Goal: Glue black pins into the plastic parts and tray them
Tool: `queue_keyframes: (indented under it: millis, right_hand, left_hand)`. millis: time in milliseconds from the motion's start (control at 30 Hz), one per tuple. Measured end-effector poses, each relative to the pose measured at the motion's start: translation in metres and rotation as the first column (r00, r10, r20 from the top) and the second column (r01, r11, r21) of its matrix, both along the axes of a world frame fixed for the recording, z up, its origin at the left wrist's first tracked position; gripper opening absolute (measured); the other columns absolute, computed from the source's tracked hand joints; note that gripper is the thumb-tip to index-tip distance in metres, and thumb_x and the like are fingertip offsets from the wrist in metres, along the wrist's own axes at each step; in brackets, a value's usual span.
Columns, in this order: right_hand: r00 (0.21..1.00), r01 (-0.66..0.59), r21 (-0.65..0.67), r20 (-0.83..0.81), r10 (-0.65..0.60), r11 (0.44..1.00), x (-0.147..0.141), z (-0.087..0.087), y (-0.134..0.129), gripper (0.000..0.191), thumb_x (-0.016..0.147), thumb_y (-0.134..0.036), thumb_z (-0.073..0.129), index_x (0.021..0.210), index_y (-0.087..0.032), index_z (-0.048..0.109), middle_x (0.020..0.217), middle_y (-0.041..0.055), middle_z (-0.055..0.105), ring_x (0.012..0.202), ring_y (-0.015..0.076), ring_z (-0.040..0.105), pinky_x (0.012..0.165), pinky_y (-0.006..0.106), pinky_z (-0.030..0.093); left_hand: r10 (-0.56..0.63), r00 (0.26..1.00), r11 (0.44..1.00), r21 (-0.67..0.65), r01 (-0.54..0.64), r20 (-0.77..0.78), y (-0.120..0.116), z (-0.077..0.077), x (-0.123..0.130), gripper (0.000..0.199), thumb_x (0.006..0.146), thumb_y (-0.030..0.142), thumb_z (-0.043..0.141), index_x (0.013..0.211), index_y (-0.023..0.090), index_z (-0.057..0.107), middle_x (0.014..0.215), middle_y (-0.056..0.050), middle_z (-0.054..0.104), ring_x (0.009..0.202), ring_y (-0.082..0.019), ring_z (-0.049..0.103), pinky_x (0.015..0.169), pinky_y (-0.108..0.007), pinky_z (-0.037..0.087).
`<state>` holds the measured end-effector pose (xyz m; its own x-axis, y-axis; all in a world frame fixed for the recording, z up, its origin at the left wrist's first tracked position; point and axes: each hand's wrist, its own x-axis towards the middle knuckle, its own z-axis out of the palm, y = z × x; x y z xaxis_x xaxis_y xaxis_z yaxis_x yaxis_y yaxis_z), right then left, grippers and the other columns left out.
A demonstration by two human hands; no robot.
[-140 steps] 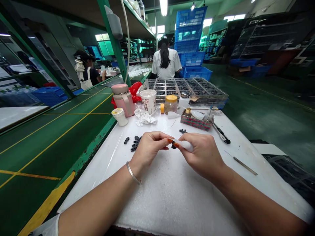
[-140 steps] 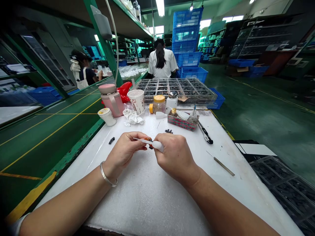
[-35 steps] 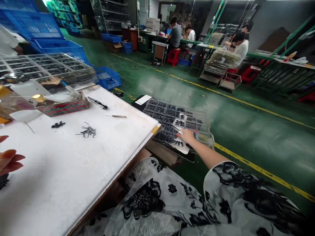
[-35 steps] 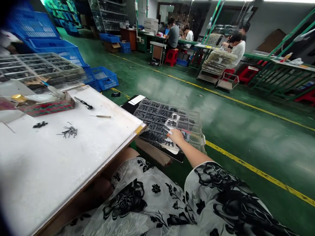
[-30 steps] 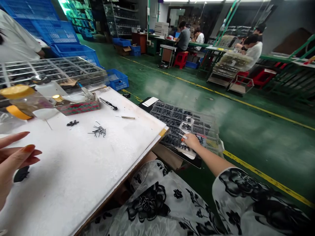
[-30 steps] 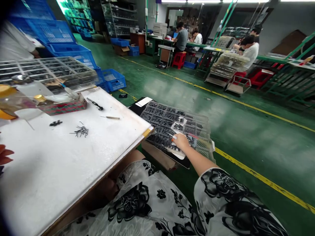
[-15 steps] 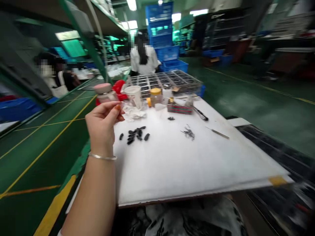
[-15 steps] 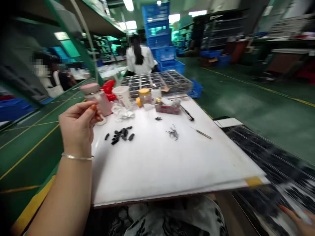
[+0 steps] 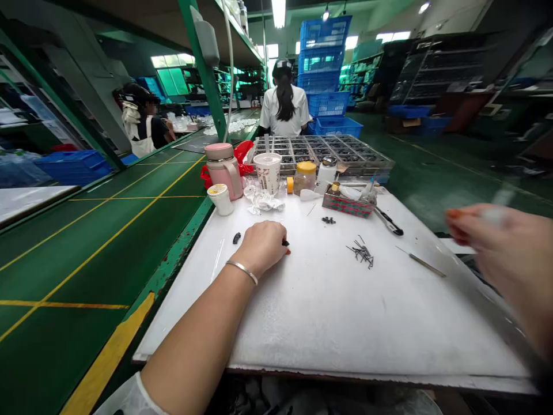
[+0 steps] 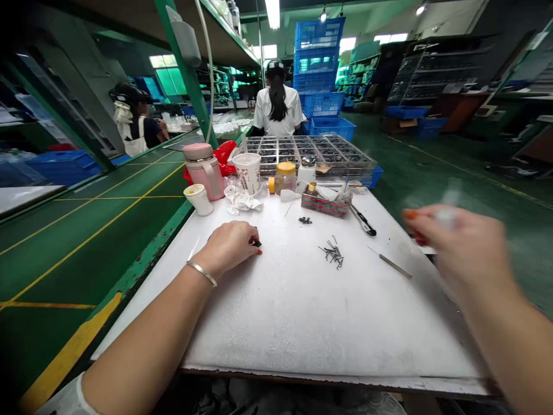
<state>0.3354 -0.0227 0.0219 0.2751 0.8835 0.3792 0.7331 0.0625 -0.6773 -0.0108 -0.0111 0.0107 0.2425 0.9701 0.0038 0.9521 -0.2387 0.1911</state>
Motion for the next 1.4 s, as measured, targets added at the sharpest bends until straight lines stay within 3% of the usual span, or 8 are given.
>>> queue_keyframes:
  millis: [167,300,433,633,967,1167,1267,1400]
  right_hand:
    - [0.942,-0.303,-0.227,0.077,0.327,0.926,-0.080,0.019,0.048,0.020,0.080,-0.036,0.065,0.077,-0.017,0.071,0.067,0.0041,0.065,0.060,0.0154,0.056,0.055,0.027,0.037]
    - [0.906,-0.273,-0.352,0.218,0.362,0.895,-0.111,-0.002,0.082,0.012,0.074,-0.019,0.064,0.079,-0.022,0.075,0.081,0.0041,0.070,0.077,0.0201,0.061,0.066,0.028,0.041]
    - [0.902,-0.182,-0.356,0.312,0.300,0.917,-0.100,-0.021,0.091,0.015,0.074,-0.019,0.062,0.081,-0.021,0.075,0.081,0.0073,0.071,0.082,0.0241,0.062,0.069,0.030,0.041]
    - [0.843,-0.210,-0.475,0.355,0.404,0.855,-0.066,0.000,0.080,0.013,0.073,-0.021,0.063,0.080,-0.022,0.074,0.086,0.0012,0.072,0.084,0.0184,0.063,0.067,0.024,0.041]
    - [0.781,-0.066,-0.612,0.460,0.423,0.788,-0.071,-0.007,0.072,0.014,0.060,-0.027,0.075,0.067,-0.017,0.068,0.076,0.0105,0.068,0.070,0.0225,0.061,0.055,0.028,0.036]
    - [0.821,-0.229,-0.576,0.319,0.473,0.785,-0.075,0.004,0.063,0.004,0.065,-0.016,0.066,0.062,-0.016,0.064,0.071,0.0081,0.066,0.071,0.0216,0.061,0.059,0.028,0.040]
    - [0.841,-0.363,-0.500,0.188,0.508,0.786,-0.082,0.018,0.054,0.008,0.075,-0.018,0.057,0.075,-0.016,0.065,0.080,0.0059,0.069,0.074,0.0177,0.062,0.061,0.026,0.044]
    - [0.769,-0.630,-0.234,-0.318,0.554,0.741,-0.095,0.028,0.039,0.014,0.079,-0.022,0.059,0.090,-0.014,0.065,0.079,0.0047,0.068,0.063,0.0123,0.058,0.053,0.023,0.045]
  left_hand:
    - [-0.041,0.999,0.999,-0.016,0.041,0.032,0.003,-0.001,-0.007,0.012,0.074,0.022,0.063,0.081,0.022,0.073,0.085,-0.009,0.069,0.078,-0.026,0.061,0.062,-0.031,0.038]
    - [-0.032,0.958,0.999,0.003,0.033,0.286,0.005,-0.001,-0.007,0.013,0.078,0.025,0.058,0.082,0.024,0.071,0.083,-0.004,0.069,0.077,-0.021,0.061,0.062,-0.029,0.038]
    - [0.034,0.732,0.987,-0.136,0.080,0.681,0.005,0.002,-0.002,0.016,0.080,0.027,0.055,0.090,0.021,0.065,0.087,-0.003,0.070,0.080,-0.018,0.062,0.057,-0.024,0.041]
    - [0.274,0.392,0.866,-0.403,0.296,0.878,-0.001,0.008,0.008,0.022,0.082,0.032,0.058,0.099,0.019,0.052,0.095,-0.006,0.067,0.068,-0.014,0.063,0.043,-0.016,0.036]
    - [0.243,0.264,0.865,-0.332,0.376,0.933,-0.003,0.006,0.006,0.029,0.072,0.026,0.075,0.093,0.016,0.058,0.082,-0.002,0.063,0.067,-0.011,0.061,0.054,-0.016,0.049]
    - [0.282,0.182,0.841,-0.334,0.426,0.942,-0.005,0.006,0.006,0.024,0.077,0.022,0.072,0.097,0.015,0.061,0.114,-0.010,0.064,0.078,-0.011,0.064,0.068,-0.018,0.055]
    - [0.317,0.107,0.827,-0.330,0.456,0.942,-0.006,0.008,0.006,0.024,0.077,0.017,0.072,0.100,0.014,0.067,0.106,-0.008,0.065,0.081,-0.011,0.064,0.073,-0.017,0.055]
    - [0.374,0.001,0.817,-0.330,0.472,0.927,-0.006,0.007,0.008,0.031,0.075,0.015,0.074,0.105,0.015,0.069,0.090,-0.005,0.066,0.072,-0.008,0.063,0.068,-0.015,0.054]
